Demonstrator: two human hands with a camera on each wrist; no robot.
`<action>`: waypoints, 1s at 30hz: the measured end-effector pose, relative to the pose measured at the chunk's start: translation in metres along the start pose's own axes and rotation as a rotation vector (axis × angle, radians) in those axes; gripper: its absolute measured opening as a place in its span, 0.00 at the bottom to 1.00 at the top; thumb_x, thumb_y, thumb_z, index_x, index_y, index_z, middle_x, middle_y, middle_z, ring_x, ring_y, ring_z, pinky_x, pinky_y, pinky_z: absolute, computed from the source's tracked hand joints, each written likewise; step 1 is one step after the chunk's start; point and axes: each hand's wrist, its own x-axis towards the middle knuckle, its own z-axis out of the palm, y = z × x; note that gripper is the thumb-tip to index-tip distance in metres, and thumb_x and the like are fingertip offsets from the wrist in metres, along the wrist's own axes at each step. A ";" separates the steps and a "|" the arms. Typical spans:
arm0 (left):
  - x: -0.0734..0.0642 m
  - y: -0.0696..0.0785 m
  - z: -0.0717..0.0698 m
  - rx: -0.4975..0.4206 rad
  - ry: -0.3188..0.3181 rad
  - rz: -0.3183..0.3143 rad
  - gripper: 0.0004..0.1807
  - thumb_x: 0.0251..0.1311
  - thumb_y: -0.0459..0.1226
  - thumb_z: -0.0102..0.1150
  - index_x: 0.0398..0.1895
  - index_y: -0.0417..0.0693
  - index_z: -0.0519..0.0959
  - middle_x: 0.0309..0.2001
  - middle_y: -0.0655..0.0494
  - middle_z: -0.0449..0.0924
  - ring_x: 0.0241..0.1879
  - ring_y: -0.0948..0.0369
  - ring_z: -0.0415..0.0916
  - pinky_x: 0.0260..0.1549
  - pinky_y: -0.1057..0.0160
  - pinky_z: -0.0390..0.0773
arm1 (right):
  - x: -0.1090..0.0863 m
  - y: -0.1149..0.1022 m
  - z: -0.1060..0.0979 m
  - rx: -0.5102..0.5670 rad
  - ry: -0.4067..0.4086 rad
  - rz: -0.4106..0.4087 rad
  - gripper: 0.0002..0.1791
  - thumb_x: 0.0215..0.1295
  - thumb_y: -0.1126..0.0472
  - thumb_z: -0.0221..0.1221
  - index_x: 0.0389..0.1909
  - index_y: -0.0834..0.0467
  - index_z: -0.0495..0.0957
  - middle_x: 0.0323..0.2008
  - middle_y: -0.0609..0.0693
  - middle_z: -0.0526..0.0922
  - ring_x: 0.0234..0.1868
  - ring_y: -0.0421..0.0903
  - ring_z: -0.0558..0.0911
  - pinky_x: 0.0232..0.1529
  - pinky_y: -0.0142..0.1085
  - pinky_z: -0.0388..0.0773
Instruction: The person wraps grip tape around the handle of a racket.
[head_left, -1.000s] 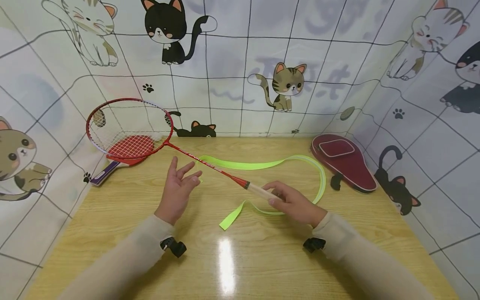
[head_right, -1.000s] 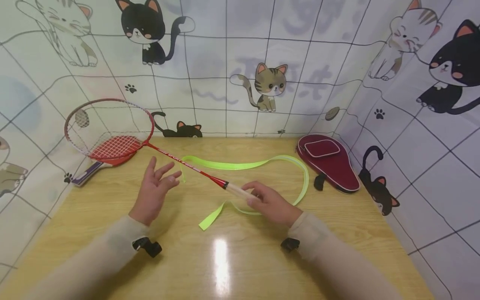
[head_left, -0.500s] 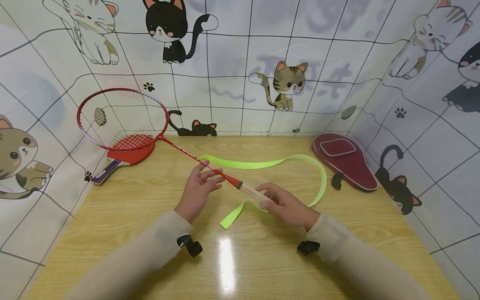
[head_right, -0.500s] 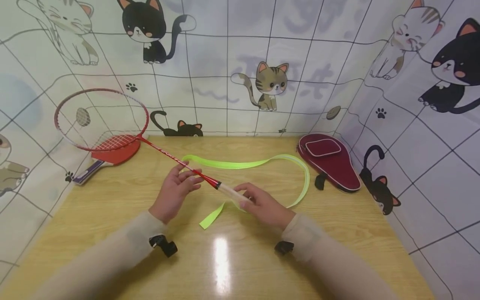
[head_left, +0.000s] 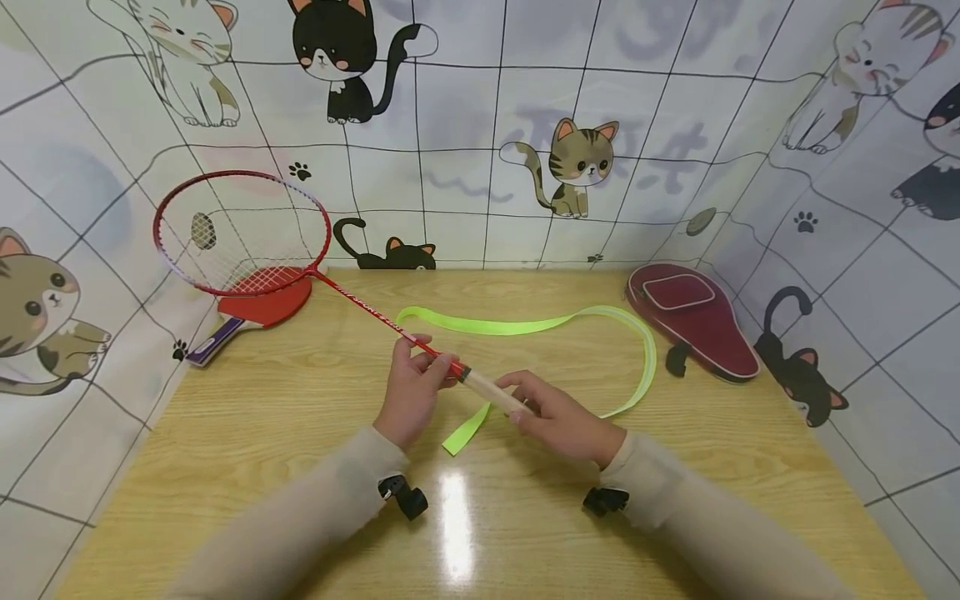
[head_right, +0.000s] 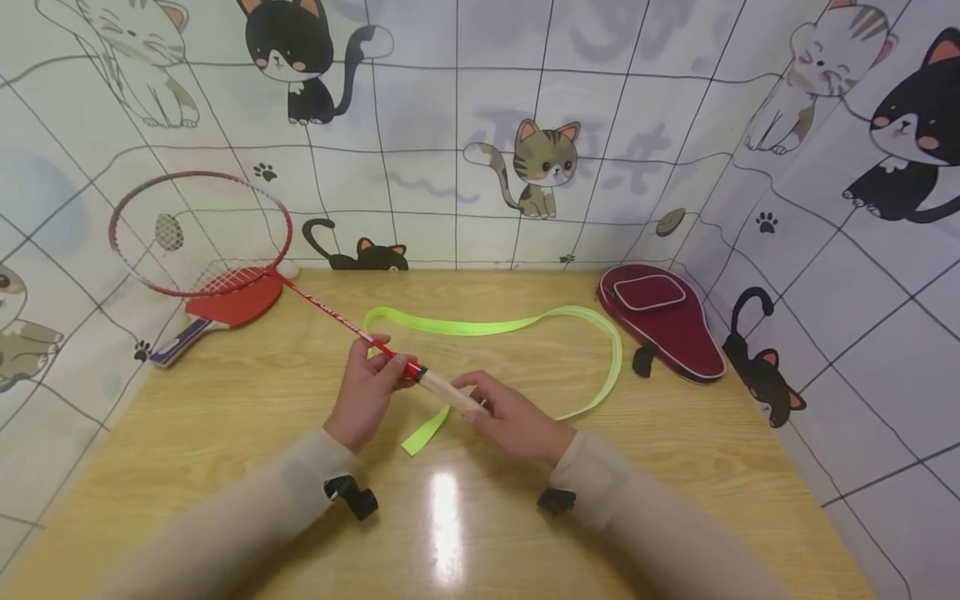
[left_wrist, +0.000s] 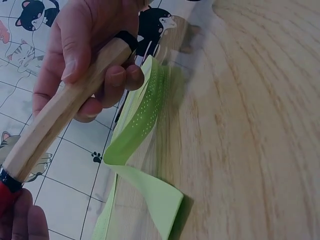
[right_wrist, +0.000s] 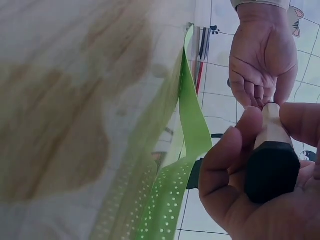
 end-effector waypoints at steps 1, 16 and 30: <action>0.000 -0.001 0.001 0.003 0.010 -0.001 0.20 0.78 0.30 0.54 0.64 0.45 0.59 0.50 0.30 0.83 0.41 0.58 0.88 0.47 0.59 0.87 | 0.000 -0.001 0.000 -0.010 0.001 0.002 0.23 0.80 0.64 0.55 0.70 0.45 0.69 0.41 0.59 0.80 0.28 0.43 0.74 0.27 0.33 0.74; -0.001 -0.002 0.008 -0.012 0.050 0.004 0.18 0.74 0.27 0.55 0.57 0.42 0.58 0.44 0.30 0.82 0.37 0.55 0.88 0.37 0.58 0.89 | 0.016 -0.020 -0.022 -0.237 0.049 0.001 0.16 0.77 0.62 0.60 0.63 0.52 0.79 0.55 0.57 0.85 0.51 0.47 0.84 0.49 0.44 0.82; -0.003 -0.005 0.009 -0.008 0.052 0.011 0.19 0.72 0.25 0.57 0.55 0.45 0.58 0.40 0.38 0.82 0.34 0.57 0.87 0.35 0.60 0.89 | 0.060 0.005 -0.033 -0.284 -0.151 0.039 0.19 0.72 0.67 0.62 0.62 0.59 0.80 0.54 0.55 0.86 0.55 0.51 0.85 0.59 0.47 0.82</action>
